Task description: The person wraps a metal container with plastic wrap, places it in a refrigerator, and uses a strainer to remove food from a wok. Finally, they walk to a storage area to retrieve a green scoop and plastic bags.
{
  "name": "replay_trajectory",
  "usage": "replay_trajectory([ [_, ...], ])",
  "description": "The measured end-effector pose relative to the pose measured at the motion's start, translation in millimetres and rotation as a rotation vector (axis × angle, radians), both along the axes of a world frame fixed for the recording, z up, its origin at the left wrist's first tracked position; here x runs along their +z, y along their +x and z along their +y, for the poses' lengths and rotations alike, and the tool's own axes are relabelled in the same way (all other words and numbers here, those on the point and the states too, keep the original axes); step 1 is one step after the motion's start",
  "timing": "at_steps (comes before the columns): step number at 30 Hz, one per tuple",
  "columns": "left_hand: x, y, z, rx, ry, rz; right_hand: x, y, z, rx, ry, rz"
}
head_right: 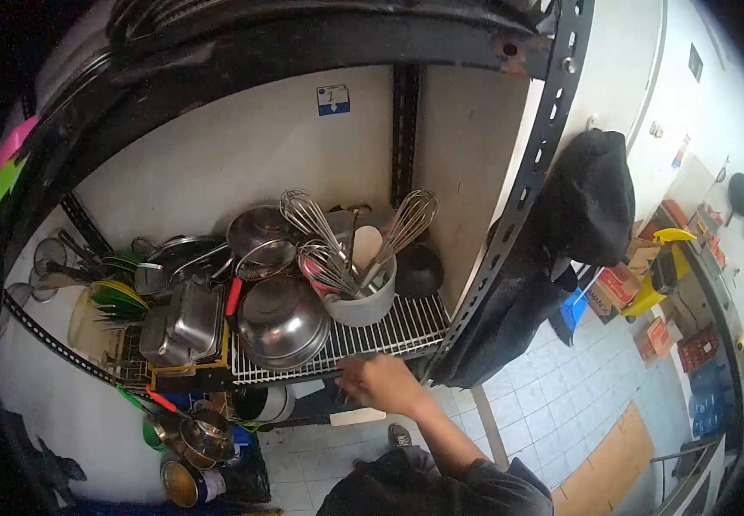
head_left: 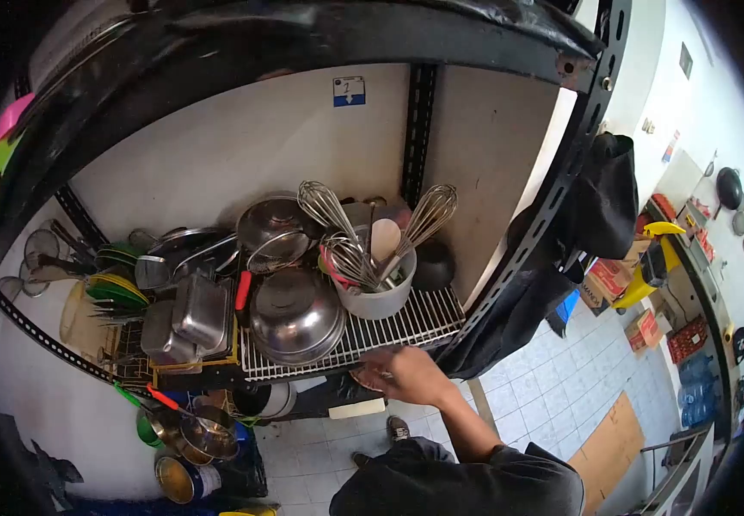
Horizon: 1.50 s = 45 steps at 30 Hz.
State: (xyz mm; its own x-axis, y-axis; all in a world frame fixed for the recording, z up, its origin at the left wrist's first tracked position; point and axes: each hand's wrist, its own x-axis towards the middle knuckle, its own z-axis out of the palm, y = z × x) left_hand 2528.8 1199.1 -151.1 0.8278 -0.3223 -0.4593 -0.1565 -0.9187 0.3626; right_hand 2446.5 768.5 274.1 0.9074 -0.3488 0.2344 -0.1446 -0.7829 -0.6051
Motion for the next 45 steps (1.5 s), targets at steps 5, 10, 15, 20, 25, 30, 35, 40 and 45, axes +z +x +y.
replay_trajectory([
  [5, 5.0, 25.3, -33.4, 0.014, 0.0, -0.049, 11.6, -0.8, -28.7, 0.063, 0.033, -0.149],
  [10, 8.5, 52.3, -60.4, 0.013, -0.004, -0.083, -7.7, 7.6, -33.4, 0.358, 0.072, -0.016],
  [15, 7.0, 76.5, -81.6, 0.0, -0.003, -0.1, -45.0, -1.7, -19.3, 0.591, 0.069, 0.233],
  [20, -8.3, 76.0, -86.4, 0.029, 0.102, -0.078, -76.0, -19.9, -6.4, 0.624, 0.245, 0.456],
  [25, -87.1, 99.0, -21.3, -0.491, 0.021, -0.438, -121.2, -29.3, -6.2, 0.285, 0.283, 0.558],
  [30, -110.2, 139.8, -6.9, -0.048, -0.52, 0.167, -202.1, -46.5, 5.7, -0.333, 0.057, 0.611],
  [35, -42.7, 156.5, -35.4, 0.343, -0.403, 0.65, -354.8, -137.0, 48.4, -0.504, 0.308, 0.776],
  [40, -84.4, 151.9, 16.2, -0.67, -0.461, -0.148, -496.5, -332.7, 170.7, -0.447, 1.401, 0.457],
  [45, -79.7, 154.1, 33.1, -0.74, -0.214, 0.291, -390.7, -332.1, 320.9, -1.232, 1.607, 0.492],
])
